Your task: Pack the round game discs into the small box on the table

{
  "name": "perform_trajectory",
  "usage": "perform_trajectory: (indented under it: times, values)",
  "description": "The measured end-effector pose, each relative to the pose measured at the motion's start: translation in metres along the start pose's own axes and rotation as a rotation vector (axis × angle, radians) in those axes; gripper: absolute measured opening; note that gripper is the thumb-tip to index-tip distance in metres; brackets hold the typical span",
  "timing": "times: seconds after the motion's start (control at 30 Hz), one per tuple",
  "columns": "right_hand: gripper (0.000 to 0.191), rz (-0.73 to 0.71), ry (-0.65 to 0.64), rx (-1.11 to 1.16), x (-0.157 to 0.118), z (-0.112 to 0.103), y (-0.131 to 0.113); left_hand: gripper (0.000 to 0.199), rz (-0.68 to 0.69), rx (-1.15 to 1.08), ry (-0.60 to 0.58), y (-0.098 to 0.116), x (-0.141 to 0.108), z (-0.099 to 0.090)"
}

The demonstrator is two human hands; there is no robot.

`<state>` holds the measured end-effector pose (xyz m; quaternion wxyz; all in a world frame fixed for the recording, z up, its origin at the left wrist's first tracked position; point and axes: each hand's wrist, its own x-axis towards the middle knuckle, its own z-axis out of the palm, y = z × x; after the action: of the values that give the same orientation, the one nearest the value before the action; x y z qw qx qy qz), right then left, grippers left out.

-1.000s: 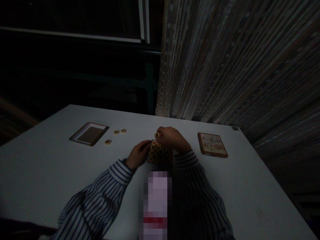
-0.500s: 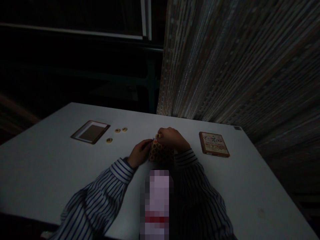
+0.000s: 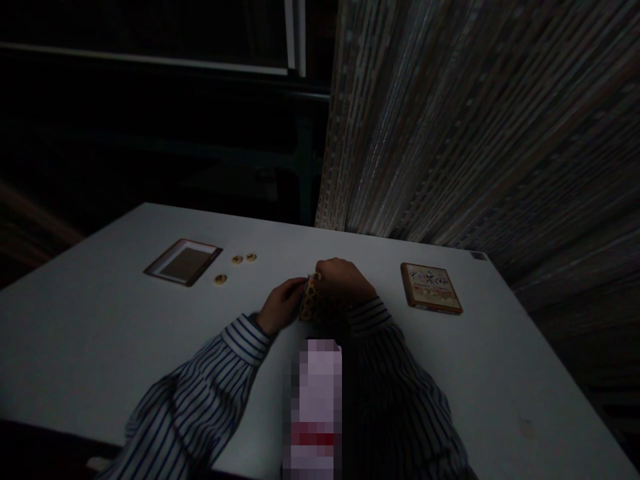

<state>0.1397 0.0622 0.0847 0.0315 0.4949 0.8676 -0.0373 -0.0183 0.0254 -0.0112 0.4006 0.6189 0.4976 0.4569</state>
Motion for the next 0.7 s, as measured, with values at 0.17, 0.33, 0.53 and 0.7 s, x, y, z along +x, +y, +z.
perform_trajectory:
  times: [0.17,0.33,0.53,0.7]
  values:
    - [0.026,0.008,-0.028,-0.02,0.0009,0.0016,-0.0016,0.027,0.015,-0.013,-0.005,-0.0018,0.0001,0.0005]
    - [0.025,-0.016,-0.031,-0.035,0.0014,0.0021,-0.002,0.027,0.027,-0.019,-0.003,-0.0038,0.0,0.0008]
    - [0.027,0.0,-0.049,-0.039,0.0026,0.0047,-0.0017,0.027,0.034,-0.014,-0.008,-0.0056,0.0003,0.001]
    - [0.029,-0.007,-0.052,-0.04,0.0024,0.0048,-0.002,0.027,0.029,-0.009,0.001,-0.0083,0.0014,0.0018]
